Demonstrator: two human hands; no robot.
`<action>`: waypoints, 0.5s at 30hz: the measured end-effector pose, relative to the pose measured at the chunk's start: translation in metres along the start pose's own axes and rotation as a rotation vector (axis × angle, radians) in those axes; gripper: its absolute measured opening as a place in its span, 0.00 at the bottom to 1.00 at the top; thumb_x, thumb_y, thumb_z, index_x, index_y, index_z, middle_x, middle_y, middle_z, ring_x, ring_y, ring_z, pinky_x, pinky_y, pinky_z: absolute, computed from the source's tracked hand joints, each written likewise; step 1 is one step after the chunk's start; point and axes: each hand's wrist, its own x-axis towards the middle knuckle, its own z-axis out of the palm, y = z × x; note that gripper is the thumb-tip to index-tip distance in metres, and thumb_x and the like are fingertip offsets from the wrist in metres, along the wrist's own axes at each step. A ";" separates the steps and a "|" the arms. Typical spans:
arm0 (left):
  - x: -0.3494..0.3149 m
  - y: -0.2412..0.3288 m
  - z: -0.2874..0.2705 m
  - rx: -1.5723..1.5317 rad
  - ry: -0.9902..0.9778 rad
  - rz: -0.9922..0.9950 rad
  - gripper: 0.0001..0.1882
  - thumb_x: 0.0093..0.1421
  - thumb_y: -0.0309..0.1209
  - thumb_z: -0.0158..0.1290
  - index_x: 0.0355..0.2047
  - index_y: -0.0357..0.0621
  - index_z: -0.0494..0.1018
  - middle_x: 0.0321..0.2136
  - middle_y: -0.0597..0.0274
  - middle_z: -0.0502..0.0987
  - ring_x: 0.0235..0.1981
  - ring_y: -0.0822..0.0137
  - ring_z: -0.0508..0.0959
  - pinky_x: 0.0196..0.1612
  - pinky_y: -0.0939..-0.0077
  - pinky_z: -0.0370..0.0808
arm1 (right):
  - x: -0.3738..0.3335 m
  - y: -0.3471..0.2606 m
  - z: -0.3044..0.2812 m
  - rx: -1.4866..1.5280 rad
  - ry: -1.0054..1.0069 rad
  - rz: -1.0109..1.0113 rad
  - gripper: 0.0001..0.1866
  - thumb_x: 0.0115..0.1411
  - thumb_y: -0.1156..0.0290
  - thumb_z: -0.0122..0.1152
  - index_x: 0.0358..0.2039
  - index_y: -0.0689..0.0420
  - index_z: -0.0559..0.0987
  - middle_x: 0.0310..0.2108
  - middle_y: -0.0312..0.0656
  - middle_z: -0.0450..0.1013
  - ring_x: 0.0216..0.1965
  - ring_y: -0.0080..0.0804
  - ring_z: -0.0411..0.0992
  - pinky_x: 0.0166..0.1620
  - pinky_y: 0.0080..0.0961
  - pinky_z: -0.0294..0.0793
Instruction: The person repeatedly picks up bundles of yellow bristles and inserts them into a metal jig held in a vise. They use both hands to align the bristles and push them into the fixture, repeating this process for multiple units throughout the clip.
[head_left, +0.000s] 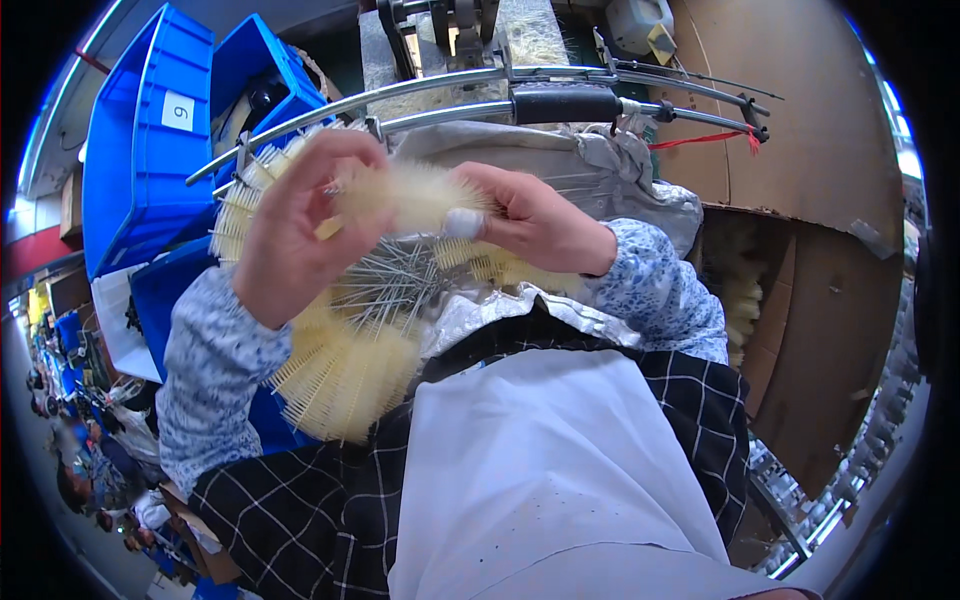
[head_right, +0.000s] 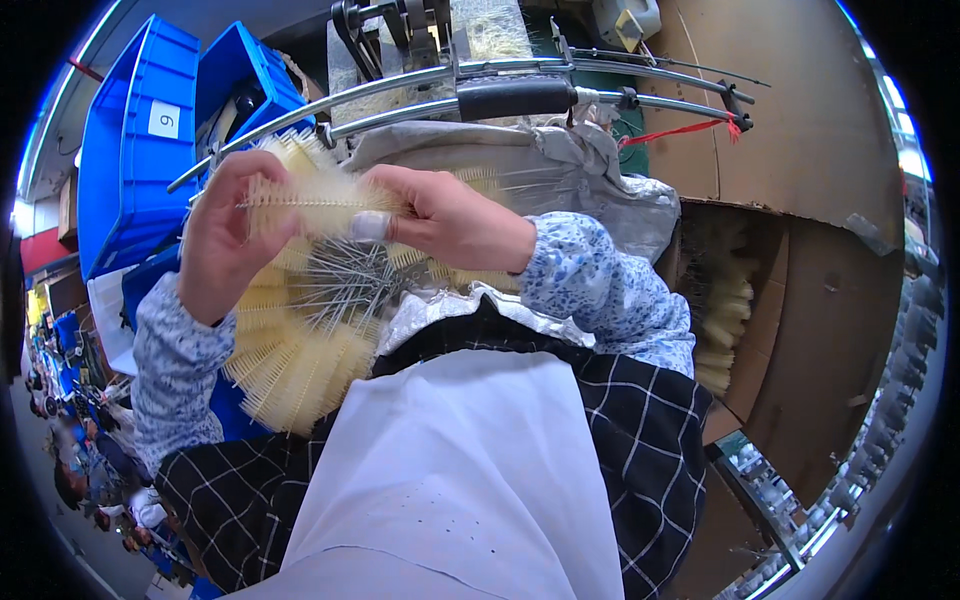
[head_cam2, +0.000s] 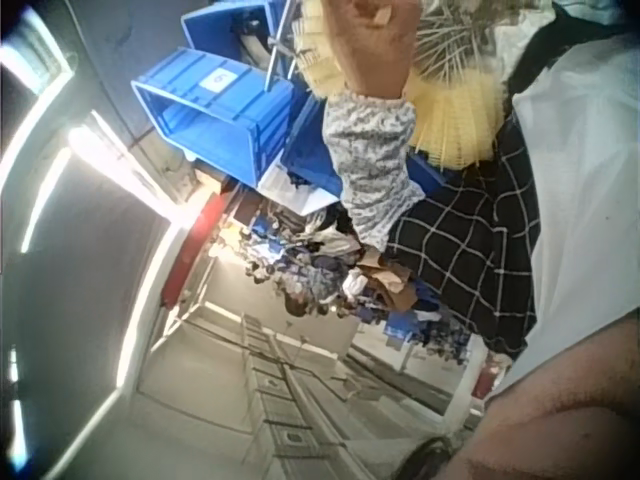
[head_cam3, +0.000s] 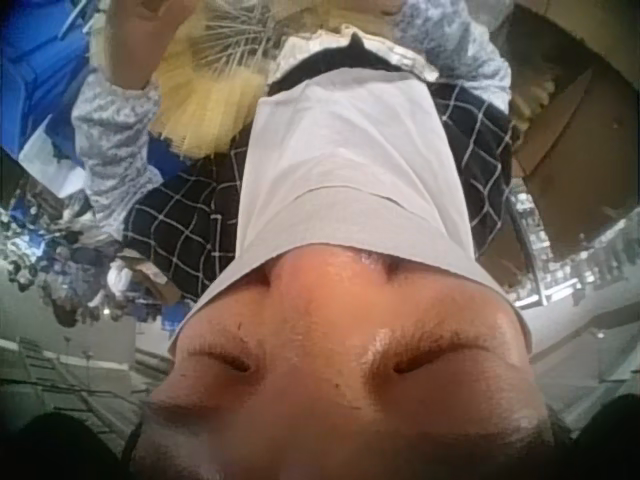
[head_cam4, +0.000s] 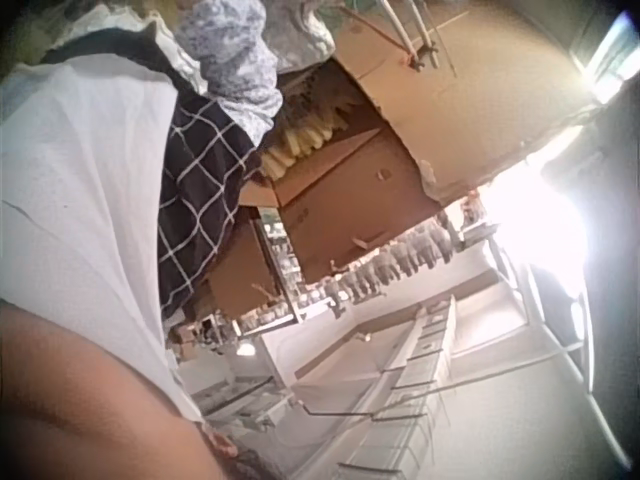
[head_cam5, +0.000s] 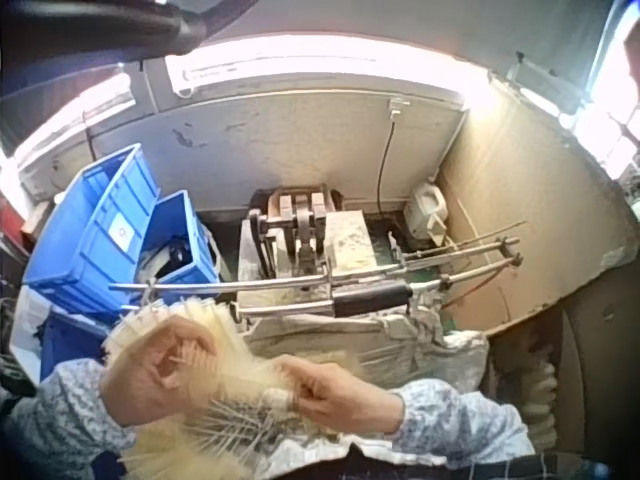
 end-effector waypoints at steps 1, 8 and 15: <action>-0.006 0.010 -0.008 0.082 0.017 -0.041 0.22 0.50 0.25 0.54 0.46 0.44 0.60 0.38 0.61 0.66 0.36 0.70 0.72 0.38 0.77 0.71 | 0.002 -0.001 -0.005 -0.037 0.052 -0.005 0.16 0.56 0.73 0.53 0.45 0.61 0.68 0.40 0.39 0.69 0.40 0.24 0.67 0.45 0.22 0.66; -0.032 -0.016 -0.060 1.143 -0.190 -0.030 0.33 0.42 0.26 0.58 0.50 0.48 0.60 0.42 0.55 0.66 0.43 0.54 0.68 0.46 0.67 0.65 | 0.025 0.074 -0.152 -1.386 0.911 0.033 0.15 0.51 0.70 0.54 0.41 0.43 0.76 0.31 0.36 0.74 0.33 0.32 0.68 0.41 0.31 0.64; -0.035 -0.017 -0.058 0.906 -0.286 -0.144 0.24 0.43 0.22 0.55 0.43 0.44 0.65 0.36 0.57 0.69 0.34 0.60 0.71 0.38 0.70 0.68 | 0.039 0.085 -0.163 -1.436 0.830 0.232 0.13 0.57 0.63 0.48 0.43 0.39 0.75 0.34 0.32 0.72 0.39 0.29 0.64 0.45 0.31 0.61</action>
